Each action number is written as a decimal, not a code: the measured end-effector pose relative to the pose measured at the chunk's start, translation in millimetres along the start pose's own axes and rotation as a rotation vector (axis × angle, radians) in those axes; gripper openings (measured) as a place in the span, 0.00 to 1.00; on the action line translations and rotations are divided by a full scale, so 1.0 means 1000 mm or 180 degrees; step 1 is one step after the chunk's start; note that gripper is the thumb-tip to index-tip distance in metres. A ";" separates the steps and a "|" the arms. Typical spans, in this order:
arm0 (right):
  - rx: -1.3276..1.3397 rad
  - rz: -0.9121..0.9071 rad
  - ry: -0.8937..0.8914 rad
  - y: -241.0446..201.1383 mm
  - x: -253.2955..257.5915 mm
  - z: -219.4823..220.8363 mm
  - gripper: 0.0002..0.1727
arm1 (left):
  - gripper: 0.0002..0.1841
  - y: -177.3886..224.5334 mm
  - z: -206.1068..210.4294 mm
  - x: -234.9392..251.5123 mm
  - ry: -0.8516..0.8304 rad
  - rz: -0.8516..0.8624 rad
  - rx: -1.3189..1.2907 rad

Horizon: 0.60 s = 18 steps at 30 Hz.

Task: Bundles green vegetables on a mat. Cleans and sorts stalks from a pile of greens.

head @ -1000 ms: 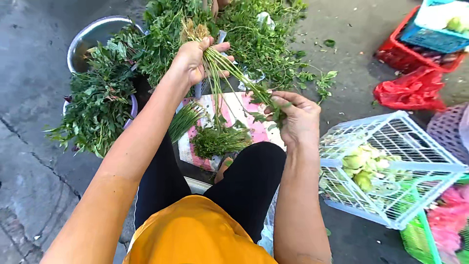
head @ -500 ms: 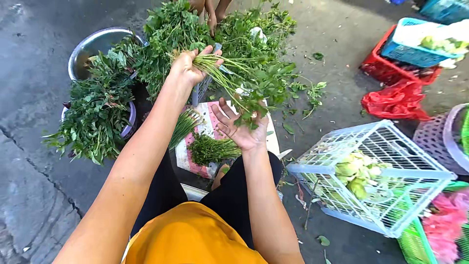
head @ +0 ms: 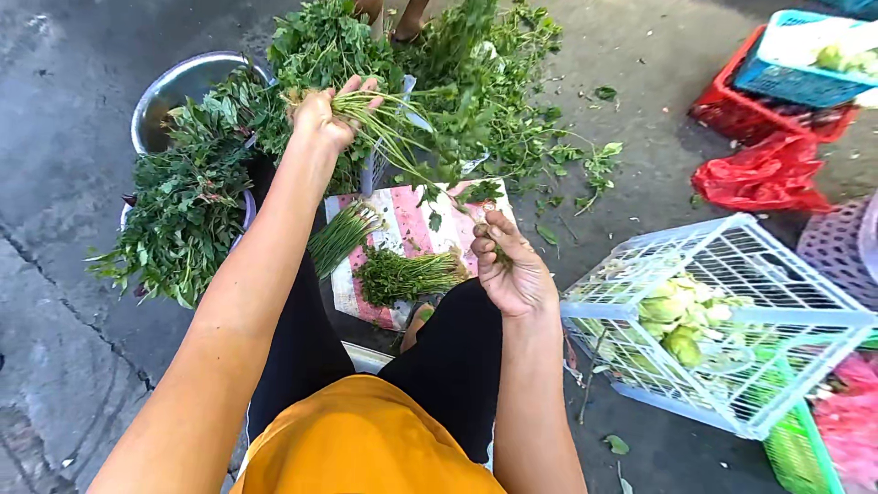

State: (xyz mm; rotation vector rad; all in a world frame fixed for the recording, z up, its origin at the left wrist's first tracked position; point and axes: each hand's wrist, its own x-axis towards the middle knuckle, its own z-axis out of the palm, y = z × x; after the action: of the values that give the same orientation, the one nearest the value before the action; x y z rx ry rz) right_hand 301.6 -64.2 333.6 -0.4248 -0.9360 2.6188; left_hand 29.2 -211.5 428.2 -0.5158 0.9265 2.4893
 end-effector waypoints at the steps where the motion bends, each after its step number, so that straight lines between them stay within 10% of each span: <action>1: 0.0031 -0.0084 0.0037 -0.003 -0.003 -0.004 0.10 | 0.17 0.000 0.001 0.000 0.0030 -0.0003 -0.0057; 7: -0.1161 -0.1068 0.0682 -0.051 -0.029 -0.038 0.13 | 0.18 0.004 0.009 -0.006 0.0030 -0.0123 -0.0417; 11: -0.4273 -0.1196 0.2567 -0.085 -0.065 -0.082 0.18 | 0.17 0.012 0.011 -0.007 0.0018 -0.0115 -0.0453; 13: -0.5222 -0.1159 0.2633 -0.088 -0.072 -0.086 0.27 | 0.16 0.009 0.012 -0.007 -0.0012 -0.0092 -0.0386; 18: -0.2623 -0.1486 0.0722 -0.034 -0.024 0.008 0.27 | 0.16 -0.009 0.015 -0.008 -0.0162 -0.0240 -0.0318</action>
State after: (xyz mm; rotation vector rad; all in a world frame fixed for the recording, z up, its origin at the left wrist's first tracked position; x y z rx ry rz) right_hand 326.6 -53.5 365.3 -0.5835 -1.7529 1.6469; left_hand 37.5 -197.5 438.1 -0.5075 0.7526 2.4778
